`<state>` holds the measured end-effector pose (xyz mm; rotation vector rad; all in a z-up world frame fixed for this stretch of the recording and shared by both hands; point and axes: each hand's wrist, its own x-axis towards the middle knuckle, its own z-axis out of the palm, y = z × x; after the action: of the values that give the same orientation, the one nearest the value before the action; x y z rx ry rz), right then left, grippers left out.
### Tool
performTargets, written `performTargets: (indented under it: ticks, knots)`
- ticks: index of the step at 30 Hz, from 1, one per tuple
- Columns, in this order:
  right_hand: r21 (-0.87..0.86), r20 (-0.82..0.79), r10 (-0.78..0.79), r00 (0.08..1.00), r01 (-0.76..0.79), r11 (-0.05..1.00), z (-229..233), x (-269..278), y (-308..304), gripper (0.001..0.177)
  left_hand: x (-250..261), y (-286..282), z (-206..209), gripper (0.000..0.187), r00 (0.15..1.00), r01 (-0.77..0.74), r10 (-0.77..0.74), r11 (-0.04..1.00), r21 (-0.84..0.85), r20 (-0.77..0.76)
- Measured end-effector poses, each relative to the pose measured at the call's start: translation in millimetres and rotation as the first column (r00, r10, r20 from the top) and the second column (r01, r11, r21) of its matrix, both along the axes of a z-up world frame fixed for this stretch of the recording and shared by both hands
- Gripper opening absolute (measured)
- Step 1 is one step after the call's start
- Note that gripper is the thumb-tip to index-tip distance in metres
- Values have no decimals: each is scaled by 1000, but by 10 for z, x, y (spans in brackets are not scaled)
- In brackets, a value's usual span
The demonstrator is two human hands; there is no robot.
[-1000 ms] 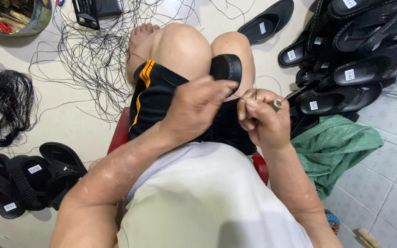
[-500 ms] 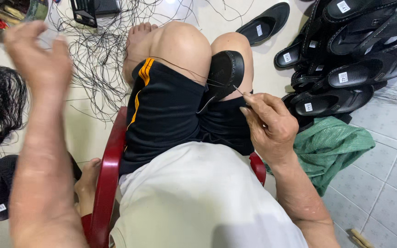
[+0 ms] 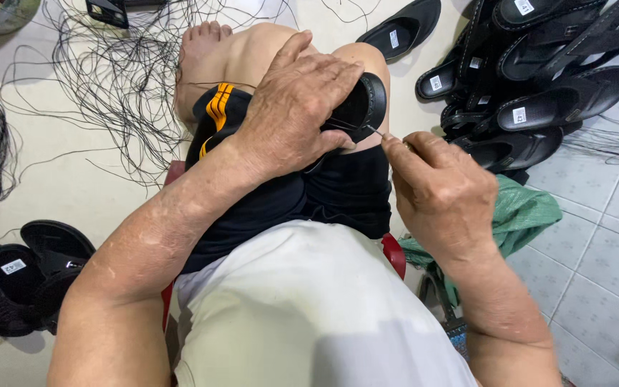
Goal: The person sits on a red chair and sews a black shoe using a needle and thread. They repeatedly push the needle through the shoe's sole and pull the thread to secure the stitching.
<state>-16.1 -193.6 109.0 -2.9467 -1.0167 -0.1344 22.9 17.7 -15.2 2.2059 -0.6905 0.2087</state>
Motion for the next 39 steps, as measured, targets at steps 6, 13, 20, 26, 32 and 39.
performTargets:
  ticks: [6,13,20,26,32,39]
  knots:
    - [-252,51,77,996,-61,966,112,143,77,26,15,-35,-73,87,999,-22,22,1000,-2,24]
    - [119,-65,32,997,-24,993,-223,242,130,8,61,-41,-109,89,1000,-10,10,999,-46,9]
    - [213,-173,29,984,9,977,-128,136,65,1,-154,38,81,84,990,-82,86,996,-37,112]
    - [196,-247,4,969,46,980,-128,139,-20,14,-241,71,272,22,990,21,18,961,-274,137]
    - [245,-366,-69,928,168,955,-206,144,-106,15,-215,55,354,18,687,-365,-506,380,-850,-521]
    - [377,-421,-55,906,229,898,-291,157,-108,13,-166,-194,168,19,668,-494,-269,537,-684,-694]
